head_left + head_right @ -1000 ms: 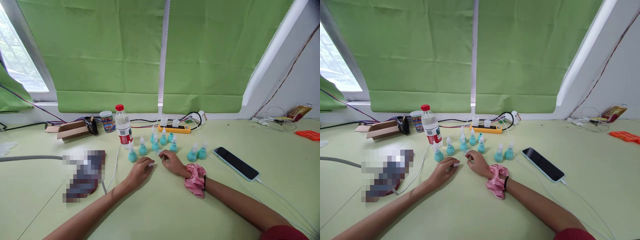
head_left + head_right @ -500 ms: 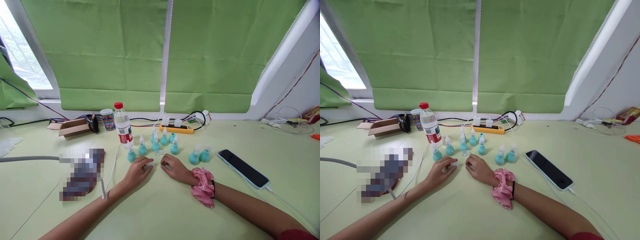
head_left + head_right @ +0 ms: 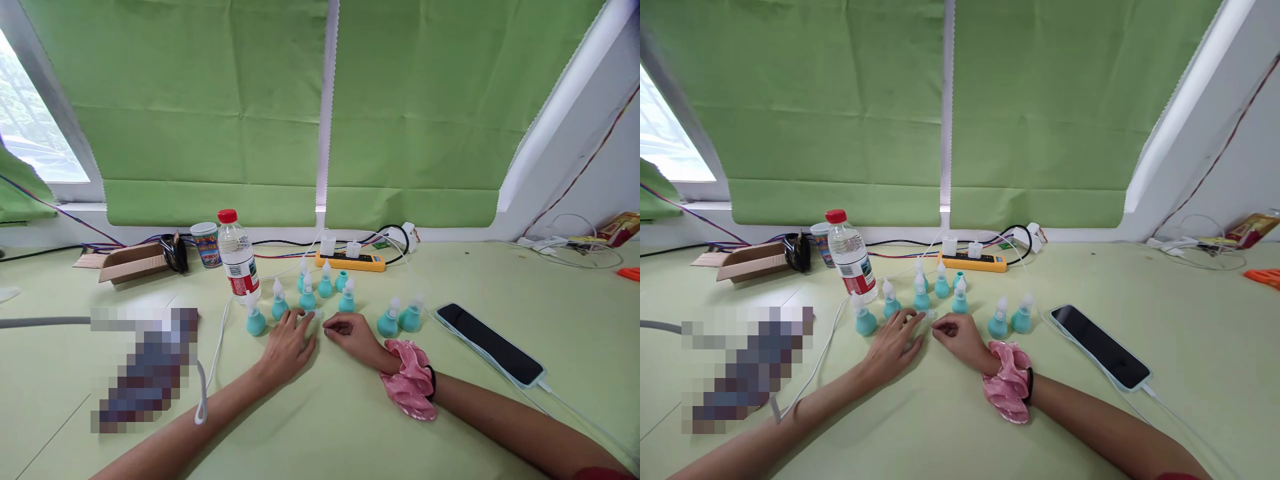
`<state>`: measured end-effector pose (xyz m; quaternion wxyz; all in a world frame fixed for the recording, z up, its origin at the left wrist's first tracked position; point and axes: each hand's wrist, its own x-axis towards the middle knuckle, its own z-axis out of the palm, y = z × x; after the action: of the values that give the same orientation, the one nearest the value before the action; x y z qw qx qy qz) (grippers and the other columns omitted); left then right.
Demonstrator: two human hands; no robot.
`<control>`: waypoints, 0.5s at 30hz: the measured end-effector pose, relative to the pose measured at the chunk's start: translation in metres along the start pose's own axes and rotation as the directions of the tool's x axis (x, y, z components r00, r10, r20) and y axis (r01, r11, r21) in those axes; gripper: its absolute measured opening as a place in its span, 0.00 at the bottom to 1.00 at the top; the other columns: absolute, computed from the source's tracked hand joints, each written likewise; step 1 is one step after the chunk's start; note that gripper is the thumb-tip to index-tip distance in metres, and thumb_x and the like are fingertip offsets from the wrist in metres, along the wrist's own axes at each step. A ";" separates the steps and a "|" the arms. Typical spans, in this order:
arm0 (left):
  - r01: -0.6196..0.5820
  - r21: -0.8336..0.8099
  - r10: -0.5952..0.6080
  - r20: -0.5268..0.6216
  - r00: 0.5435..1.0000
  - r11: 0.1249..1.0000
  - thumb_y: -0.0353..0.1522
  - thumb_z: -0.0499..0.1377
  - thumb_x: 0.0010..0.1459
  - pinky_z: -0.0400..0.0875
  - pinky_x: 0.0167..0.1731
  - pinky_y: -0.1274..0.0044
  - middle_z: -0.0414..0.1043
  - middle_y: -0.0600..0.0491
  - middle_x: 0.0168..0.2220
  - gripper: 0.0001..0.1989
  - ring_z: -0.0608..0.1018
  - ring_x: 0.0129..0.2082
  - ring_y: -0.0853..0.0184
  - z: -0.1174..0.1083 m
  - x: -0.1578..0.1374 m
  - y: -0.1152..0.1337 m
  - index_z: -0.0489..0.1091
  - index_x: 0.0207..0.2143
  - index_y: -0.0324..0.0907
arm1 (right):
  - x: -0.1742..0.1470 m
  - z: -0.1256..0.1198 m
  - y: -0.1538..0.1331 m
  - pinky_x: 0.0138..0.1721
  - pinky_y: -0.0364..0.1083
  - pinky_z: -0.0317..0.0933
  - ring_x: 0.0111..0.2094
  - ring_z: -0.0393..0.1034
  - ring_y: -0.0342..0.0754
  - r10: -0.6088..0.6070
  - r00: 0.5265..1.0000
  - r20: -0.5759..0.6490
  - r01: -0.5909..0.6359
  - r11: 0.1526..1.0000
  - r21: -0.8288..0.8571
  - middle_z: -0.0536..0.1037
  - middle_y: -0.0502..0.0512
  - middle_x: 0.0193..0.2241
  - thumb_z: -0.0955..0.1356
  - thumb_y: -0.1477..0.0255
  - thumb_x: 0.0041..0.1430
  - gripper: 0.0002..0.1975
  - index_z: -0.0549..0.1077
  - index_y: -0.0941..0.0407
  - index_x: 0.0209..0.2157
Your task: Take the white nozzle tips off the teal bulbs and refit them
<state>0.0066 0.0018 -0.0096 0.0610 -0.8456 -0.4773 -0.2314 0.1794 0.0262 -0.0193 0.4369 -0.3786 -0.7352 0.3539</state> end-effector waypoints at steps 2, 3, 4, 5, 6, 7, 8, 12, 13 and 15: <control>0.038 0.007 -0.038 0.003 0.999 0.999 0.33 0.49 0.54 0.67 0.35 0.67 0.62 0.44 0.44 0.19 0.65 0.42 0.57 0.000 0.000 0.000 0.57 0.49 0.40 | 0.001 0.000 0.002 0.25 0.40 0.61 0.24 0.64 0.41 0.030 1.000 -0.005 -0.030 0.999 0.014 0.70 0.51 0.24 0.64 0.75 0.48 0.14 0.70 0.61 0.39; 0.042 0.009 -0.042 0.005 0.999 0.999 0.33 0.49 0.54 0.67 0.36 0.66 0.62 0.44 0.45 0.19 0.65 0.43 0.57 0.000 0.000 0.000 0.58 0.49 0.40 | 0.002 0.000 0.003 0.25 0.40 0.60 0.24 0.63 0.40 0.041 0.999 -0.005 -0.041 0.999 0.004 0.69 0.51 0.24 0.63 0.75 0.49 0.17 0.67 0.61 0.43; 0.031 -0.001 -0.031 0.010 0.999 1.000 0.32 0.49 0.54 0.66 0.37 0.65 0.61 0.44 0.46 0.18 0.65 0.43 0.56 0.000 0.000 -0.001 0.58 0.49 0.40 | 0.003 0.000 0.003 0.24 0.40 0.59 0.23 0.62 0.40 0.050 0.999 -0.002 -0.050 0.999 -0.020 0.68 0.50 0.24 0.62 0.76 0.49 0.20 0.65 0.61 0.47; 0.008 -0.024 -0.008 0.017 1.000 1.000 0.31 0.49 0.54 0.66 0.38 0.65 0.61 0.45 0.46 0.18 0.64 0.44 0.57 0.000 0.000 -0.001 0.60 0.48 0.40 | 0.004 0.001 0.003 0.24 0.40 0.59 0.23 0.61 0.40 0.057 0.998 0.006 -0.056 0.997 -0.054 0.67 0.50 0.24 0.62 0.77 0.50 0.21 0.63 0.62 0.48; -0.021 -0.060 0.023 0.027 0.999 0.998 0.29 0.49 0.53 0.65 0.39 0.66 0.62 0.46 0.46 0.16 0.64 0.44 0.58 0.001 0.000 -0.002 0.61 0.46 0.41 | 0.004 0.001 0.003 0.24 0.40 0.58 0.23 0.60 0.39 0.059 0.998 0.020 -0.057 0.994 -0.094 0.67 0.49 0.24 0.61 0.77 0.50 0.22 0.63 0.62 0.49; -0.052 -0.105 0.056 0.037 0.998 0.993 0.27 0.49 0.53 0.65 0.39 0.68 0.63 0.47 0.45 0.16 0.65 0.43 0.59 0.001 0.000 -0.002 0.62 0.45 0.41 | 0.005 0.001 0.002 0.24 0.40 0.57 0.22 0.59 0.39 0.056 0.998 0.039 -0.050 0.990 -0.132 0.66 0.49 0.23 0.61 0.78 0.50 0.21 0.64 0.62 0.48; -0.074 -0.152 0.081 0.041 0.996 0.986 0.26 0.49 0.53 0.65 0.40 0.69 0.64 0.48 0.43 0.15 0.65 0.42 0.61 0.000 0.001 -0.003 0.63 0.44 0.41 | 0.004 0.001 0.002 0.24 0.40 0.56 0.22 0.58 0.39 0.052 0.997 0.057 -0.043 0.986 -0.162 0.66 0.48 0.22 0.61 0.78 0.50 0.20 0.66 0.62 0.47; -0.072 -0.281 0.071 -0.015 0.997 0.957 0.26 0.50 0.53 0.65 0.40 0.72 0.66 0.49 0.40 0.15 0.66 0.42 0.63 -0.004 0.001 -0.003 0.63 0.44 0.42 | 0.001 -0.001 -0.004 0.24 0.39 0.54 0.22 0.58 0.39 0.019 0.992 0.124 -0.004 0.992 -0.123 0.67 0.48 0.22 0.62 0.78 0.49 0.15 0.70 0.59 0.41; -0.074 -0.301 0.072 -0.020 0.997 0.951 0.27 0.51 0.52 0.65 0.41 0.72 0.66 0.49 0.41 0.16 0.66 0.42 0.63 -0.005 0.001 -0.003 0.62 0.46 0.43 | 0.000 -0.001 -0.005 0.24 0.39 0.55 0.23 0.59 0.39 0.015 0.989 0.145 -0.005 0.997 -0.072 0.68 0.48 0.22 0.63 0.77 0.49 0.15 0.70 0.59 0.41; -0.076 -0.342 0.082 0.003 0.997 0.937 0.29 0.53 0.52 0.65 0.41 0.72 0.66 0.51 0.42 0.19 0.66 0.43 0.63 -0.007 0.001 -0.002 0.60 0.48 0.44 | -0.001 -0.002 -0.005 0.25 0.39 0.56 0.24 0.61 0.40 0.022 0.984 0.174 -0.032 0.998 0.055 0.69 0.49 0.23 0.64 0.75 0.48 0.14 0.69 0.58 0.40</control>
<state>0.0027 0.0014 -0.0035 -0.0814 -0.8639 -0.3960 -0.3006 0.1804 0.0234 -0.0145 0.3770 -0.3436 -0.7547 0.4126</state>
